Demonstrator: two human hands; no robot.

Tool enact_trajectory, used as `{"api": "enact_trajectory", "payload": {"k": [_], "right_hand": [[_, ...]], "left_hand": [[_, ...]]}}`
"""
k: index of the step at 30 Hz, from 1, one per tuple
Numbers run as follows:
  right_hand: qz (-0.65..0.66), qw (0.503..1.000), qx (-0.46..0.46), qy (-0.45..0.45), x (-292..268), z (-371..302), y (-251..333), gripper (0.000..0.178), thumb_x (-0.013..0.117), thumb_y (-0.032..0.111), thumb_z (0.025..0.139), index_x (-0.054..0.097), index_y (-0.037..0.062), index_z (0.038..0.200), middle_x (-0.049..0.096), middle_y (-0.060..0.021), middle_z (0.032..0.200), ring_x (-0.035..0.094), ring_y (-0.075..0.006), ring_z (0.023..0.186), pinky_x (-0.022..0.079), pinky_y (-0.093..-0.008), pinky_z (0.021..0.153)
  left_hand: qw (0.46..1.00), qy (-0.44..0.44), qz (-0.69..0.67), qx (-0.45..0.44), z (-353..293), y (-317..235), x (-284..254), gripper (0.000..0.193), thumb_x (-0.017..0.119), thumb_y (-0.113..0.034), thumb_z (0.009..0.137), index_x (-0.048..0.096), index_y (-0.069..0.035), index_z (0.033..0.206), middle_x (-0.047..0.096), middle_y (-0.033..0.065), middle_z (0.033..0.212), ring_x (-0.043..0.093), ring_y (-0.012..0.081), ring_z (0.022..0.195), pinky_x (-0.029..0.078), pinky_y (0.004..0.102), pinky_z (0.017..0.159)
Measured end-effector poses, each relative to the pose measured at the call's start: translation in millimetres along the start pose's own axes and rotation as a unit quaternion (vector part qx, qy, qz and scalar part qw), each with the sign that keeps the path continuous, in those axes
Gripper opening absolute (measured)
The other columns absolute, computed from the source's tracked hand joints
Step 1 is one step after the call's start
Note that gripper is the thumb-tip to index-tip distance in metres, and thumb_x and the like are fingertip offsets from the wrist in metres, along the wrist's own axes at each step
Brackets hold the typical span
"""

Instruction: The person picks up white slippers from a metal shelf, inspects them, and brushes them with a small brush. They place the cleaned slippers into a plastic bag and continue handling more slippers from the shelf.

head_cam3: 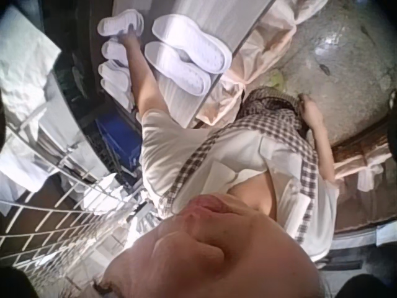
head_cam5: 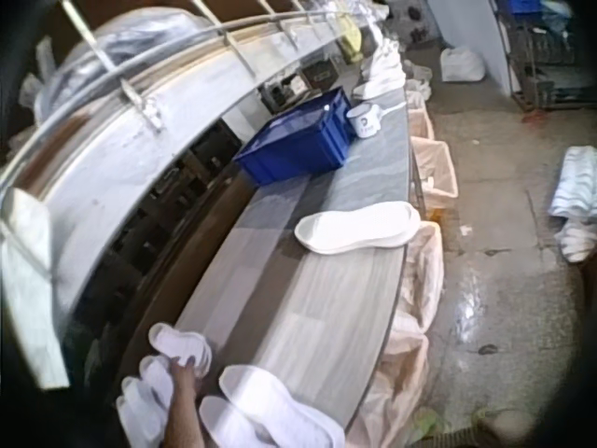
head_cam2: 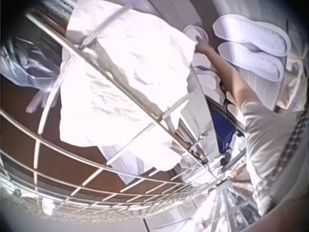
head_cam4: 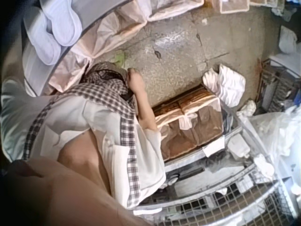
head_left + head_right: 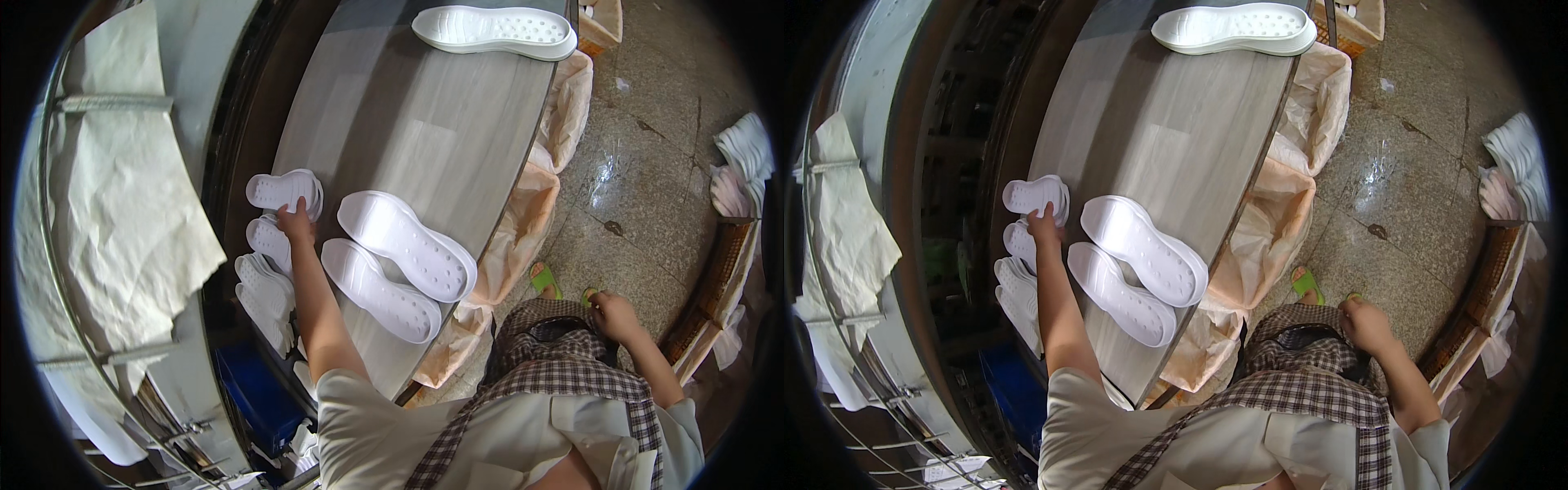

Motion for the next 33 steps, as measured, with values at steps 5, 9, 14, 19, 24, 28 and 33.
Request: {"api": "enact_trajectory", "payload": {"k": [5,9,14,19,24,28,33], "right_hand": [[0.026,0.999,0.025,-0.037,-20.9,1.8,-13.0,0.016,0.058,0.008,0.079,0.061,0.0023,0.094,0.06,-0.0173,0.085,0.058,-0.0364,0.083,0.047,-0.0433,0.071],[0.001,0.996,0.053,-0.071,-33.0,-23.1,-34.3,0.015,0.059,0.01,0.078,0.061,0.0026,0.092,0.06,-0.0165,0.085,0.059,-0.0357,0.081,0.048,-0.0429,0.07],[-0.04,0.996,0.072,-0.045,-20.3,-60.6,-53.2,0.017,0.061,0.013,0.077,0.061,0.0036,0.091,0.06,-0.016,0.085,0.059,-0.0357,0.081,0.048,-0.0433,0.07],[-0.029,0.996,0.079,-0.03,-0.6,-75.5,-56.0,0.016,0.06,0.012,0.079,0.062,0.0028,0.092,0.061,-0.0174,0.083,0.059,-0.0359,0.081,0.048,-0.0434,0.071],[-0.027,0.998,0.047,-0.014,-9.5,-55.7,-37.8,0.019,0.06,0.012,0.078,0.06,0.003,0.095,0.06,-0.0168,0.086,0.058,-0.0371,0.081,0.047,-0.0452,0.071],[0.085,0.989,-0.057,-0.104,-46.8,-22.6,3.2,0.026,0.061,0.016,0.082,0.06,0.003,0.105,0.062,-0.0162,0.095,0.056,-0.0338,0.093,0.045,-0.0419,0.081],[0.305,0.913,-0.242,-0.119,-92.9,-8.9,84.8,0.044,0.059,0.023,0.088,0.047,0.0076,0.128,0.056,-0.0085,0.12,0.052,-0.0206,0.112,0.041,-0.0358,0.094]], "left_hand": [[0.922,0.028,-0.326,-0.207,0.5,-8.2,14.1,0.073,0.073,-0.007,0.07,0.033,-0.011,0.132,0.032,0.022,0.131,0.054,0.0377,0.096,0.058,0.0396,0.066],[0.943,-0.033,-0.247,-0.22,-8.5,-18.5,12.1,0.079,0.075,-0.011,0.069,0.029,-0.007,0.134,0.032,0.0238,0.131,0.054,0.0379,0.098,0.059,0.0412,0.063],[0.987,0.014,-0.084,-0.139,13.0,-23.0,34.0,0.08,0.072,-0.015,0.072,0.026,-0.005,0.138,0.027,0.0237,0.134,0.053,0.0389,0.101,0.059,0.0448,0.064],[0.87,0.034,-0.418,-0.259,43.5,5.5,41.5,0.049,0.056,-0.007,0.076,0.04,0.001,0.122,0.04,0.0222,0.121,0.054,0.0388,0.096,0.058,0.0441,0.064],[0.569,0.251,-0.722,-0.304,-21.7,-36.3,-14.5,0.026,0.042,0.006,0.075,0.05,0.008,0.1,0.053,0.0204,0.104,0.058,0.0364,0.092,0.055,0.0416,0.076],[0.54,0.365,-0.717,-0.249,-166.8,-80.4,-67.8,0.035,0.046,-0.006,0.088,0.047,0.006,0.121,0.053,0.0197,0.116,0.054,0.0349,0.104,0.056,0.0403,0.074],[0.498,0.551,-0.642,-0.192,-362.2,-115.4,-108.6,0.069,0.05,0.006,0.067,0.036,-0.004,0.134,0.052,0.0182,0.123,0.056,0.0319,0.108,0.053,0.042,0.087]]}}
Point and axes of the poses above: each hand's wrist, its own z-axis towards the middle knuckle, its own x-axis out of the palm, y = z × x, the point moved 3 cm from there along z, towards the middle knuckle
